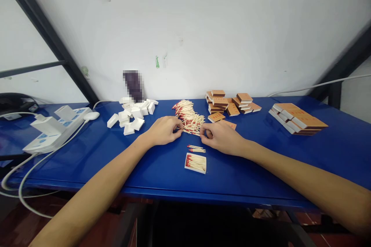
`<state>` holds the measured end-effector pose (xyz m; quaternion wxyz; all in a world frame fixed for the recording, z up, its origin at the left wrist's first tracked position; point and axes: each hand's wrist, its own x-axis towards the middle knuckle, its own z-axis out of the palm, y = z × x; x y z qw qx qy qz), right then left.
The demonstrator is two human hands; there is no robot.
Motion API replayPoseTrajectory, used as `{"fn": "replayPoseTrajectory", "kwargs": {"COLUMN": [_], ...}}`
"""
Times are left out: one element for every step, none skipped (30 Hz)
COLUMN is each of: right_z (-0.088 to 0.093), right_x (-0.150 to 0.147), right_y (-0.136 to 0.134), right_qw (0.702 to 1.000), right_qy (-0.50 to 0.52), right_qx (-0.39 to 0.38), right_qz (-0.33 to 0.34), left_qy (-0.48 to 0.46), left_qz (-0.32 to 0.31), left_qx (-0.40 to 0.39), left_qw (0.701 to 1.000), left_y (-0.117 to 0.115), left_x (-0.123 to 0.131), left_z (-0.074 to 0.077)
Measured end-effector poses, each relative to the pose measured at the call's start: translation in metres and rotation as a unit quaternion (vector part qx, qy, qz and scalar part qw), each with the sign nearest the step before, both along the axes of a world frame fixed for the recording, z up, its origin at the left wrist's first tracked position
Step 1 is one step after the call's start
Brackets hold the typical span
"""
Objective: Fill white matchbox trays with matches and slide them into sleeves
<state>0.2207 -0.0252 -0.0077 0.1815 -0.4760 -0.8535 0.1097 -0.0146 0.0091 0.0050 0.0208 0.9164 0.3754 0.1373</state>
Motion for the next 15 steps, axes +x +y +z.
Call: {"fn": "replayPoseTrajectory", "kwargs": {"right_z": [0.001, 0.001, 0.002, 0.002, 0.002, 0.002, 0.002, 0.001, 0.0, 0.0, -0.001, -0.002, -0.003, -0.003, -0.003], "right_x": [0.0, 0.0, 0.001, 0.001, 0.002, 0.002, 0.003, 0.003, 0.003, 0.003, 0.003, 0.003, 0.002, 0.002, 0.001], "right_y": [0.0, -0.001, -0.001, -0.001, -0.002, -0.002, -0.002, -0.002, -0.003, -0.003, -0.003, -0.003, -0.003, -0.003, -0.003], "right_qw": [1.0, 1.0, 1.0, 1.0, 1.0, 1.0, 0.999, 0.999, 0.998, 0.997, 0.997, 0.996, 0.996, 0.996, 0.996], "right_qy": [-0.004, -0.009, -0.013, -0.017, -0.018, -0.017, -0.013, -0.007, -0.001, 0.005, 0.009, 0.013, 0.017, 0.02, 0.023], "right_qx": [0.001, 0.001, 0.003, 0.005, 0.005, 0.004, 0.002, 0.0, -0.001, -0.001, 0.0, 0.002, 0.003, 0.005, 0.007], "right_qz": [-0.003, -0.006, -0.006, -0.001, 0.009, 0.022, 0.037, 0.053, 0.066, 0.075, 0.082, 0.086, 0.088, 0.088, 0.088], "left_qy": [0.001, 0.001, 0.001, 0.001, 0.0, 0.001, 0.002, 0.003, 0.003, 0.003, 0.002, -0.001, -0.003, -0.006, -0.01], "left_qz": [0.0, -0.001, -0.002, -0.004, -0.009, -0.017, -0.027, -0.038, -0.047, -0.053, -0.057, -0.06, -0.064, -0.068, -0.071], "left_qx": [0.0, -0.001, -0.003, -0.008, -0.013, -0.019, -0.024, -0.028, -0.03, -0.03, -0.029, -0.028, -0.027, -0.026, -0.026], "left_qw": [1.0, 1.0, 1.0, 1.0, 1.0, 1.0, 0.999, 0.999, 0.998, 0.998, 0.998, 0.998, 0.998, 0.997, 0.997], "left_y": [0.0, 0.0, 0.0, -0.001, -0.001, -0.001, -0.002, -0.002, -0.003, -0.004, -0.005, -0.006, -0.007, -0.008, -0.009], "left_x": [0.0, -0.001, -0.002, -0.003, -0.005, -0.006, -0.007, -0.007, -0.006, -0.005, -0.003, -0.001, 0.001, 0.004, 0.006], "left_z": [0.0, 0.001, 0.002, 0.003, 0.003, 0.004, 0.004, 0.005, 0.005, 0.005, 0.005, 0.005, 0.004, 0.004, 0.003]}}
